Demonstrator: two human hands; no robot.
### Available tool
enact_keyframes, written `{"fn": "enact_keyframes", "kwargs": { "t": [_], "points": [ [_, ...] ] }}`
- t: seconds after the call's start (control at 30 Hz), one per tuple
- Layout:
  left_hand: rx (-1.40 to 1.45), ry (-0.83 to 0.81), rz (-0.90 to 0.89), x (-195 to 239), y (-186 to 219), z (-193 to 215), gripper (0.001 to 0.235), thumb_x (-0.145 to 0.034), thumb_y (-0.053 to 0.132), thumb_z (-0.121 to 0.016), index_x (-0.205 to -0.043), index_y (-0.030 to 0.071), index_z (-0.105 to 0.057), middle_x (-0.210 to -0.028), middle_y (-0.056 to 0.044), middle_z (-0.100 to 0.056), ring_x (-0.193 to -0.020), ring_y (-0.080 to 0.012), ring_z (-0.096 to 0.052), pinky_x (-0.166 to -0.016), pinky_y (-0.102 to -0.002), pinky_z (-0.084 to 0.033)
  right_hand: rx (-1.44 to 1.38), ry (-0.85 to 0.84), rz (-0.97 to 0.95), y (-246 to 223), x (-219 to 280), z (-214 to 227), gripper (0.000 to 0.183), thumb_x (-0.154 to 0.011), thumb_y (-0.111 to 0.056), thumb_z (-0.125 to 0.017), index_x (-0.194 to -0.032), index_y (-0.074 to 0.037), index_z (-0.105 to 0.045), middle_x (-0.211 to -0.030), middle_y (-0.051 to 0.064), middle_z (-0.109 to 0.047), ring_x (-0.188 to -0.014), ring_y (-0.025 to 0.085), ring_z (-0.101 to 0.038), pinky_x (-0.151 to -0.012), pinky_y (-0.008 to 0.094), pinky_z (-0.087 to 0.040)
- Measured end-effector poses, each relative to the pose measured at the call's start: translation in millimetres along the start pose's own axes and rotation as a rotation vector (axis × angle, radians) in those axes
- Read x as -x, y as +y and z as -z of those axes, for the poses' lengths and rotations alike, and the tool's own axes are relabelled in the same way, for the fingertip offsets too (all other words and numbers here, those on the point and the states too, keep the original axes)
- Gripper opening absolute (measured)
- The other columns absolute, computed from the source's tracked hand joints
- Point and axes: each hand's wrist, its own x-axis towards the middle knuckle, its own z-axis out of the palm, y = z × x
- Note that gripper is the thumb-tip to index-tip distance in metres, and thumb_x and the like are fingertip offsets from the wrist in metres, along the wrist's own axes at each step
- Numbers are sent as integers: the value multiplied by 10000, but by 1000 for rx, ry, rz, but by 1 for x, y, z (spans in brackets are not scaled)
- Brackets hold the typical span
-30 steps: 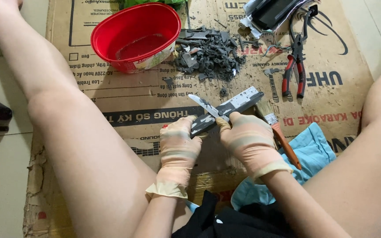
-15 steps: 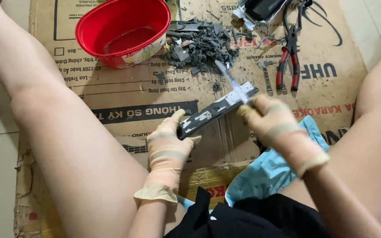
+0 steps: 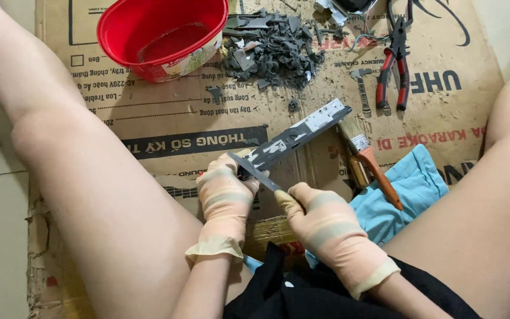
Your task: The person sits on the floor and scrapes a black plastic object using a knife. They hold the object in one hand and use the knife to remove material, which falls onto a cardboard sheet below. A red bowl and other tools are visible nearby.
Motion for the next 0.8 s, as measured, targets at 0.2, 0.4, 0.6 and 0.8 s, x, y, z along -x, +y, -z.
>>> {"fn": "enact_keyframes", "kwargs": {
  "t": [0.2, 0.4, 0.6, 0.8],
  "points": [
    [-62, -8, 24, 3, 10, -5, 423, -805, 402, -702, -1195, 256, -632, -1157, -19, -653, -1198, -236, -612, -1074, -406, -468, 114, -108, -48, -16, 9, 9, 460, -960, -599, -358, -1294, -367, -571, -1161, 103, -738, -1203, 318, -668, -1025, 475, -524],
    [-112, 1, 54, 5, 13, -2, 407, -840, 409, -632, -1161, 160, -622, -1178, -106, -644, -1196, -317, -614, -1072, -444, -447, 109, -84, -61, -29, 4, 14, 449, -953, -554, -392, -1321, -364, -565, -1193, 116, -731, -1214, 324, -662, -1027, 495, -520],
    [-89, 55, 24, -7, -13, -25, 400, -812, 410, -653, -1114, 148, -669, -1147, -115, -654, -1189, -309, -609, -1076, -438, -440, 87, -52, -36, -44, -8, 26, 518, -961, -548, -355, -1341, -273, -573, -1235, 170, -704, -1242, 366, -636, -1033, 501, -506],
    [-80, 38, 31, -10, -15, -27, 381, -825, 384, -649, -1139, 169, -657, -1195, -88, -643, -1252, -290, -570, -1102, -438, -419, 105, -44, -45, -45, -8, 27, 495, -947, -513, -387, -1342, -281, -577, -1234, 156, -705, -1238, 358, -640, -1031, 493, -507]
  ]
}}
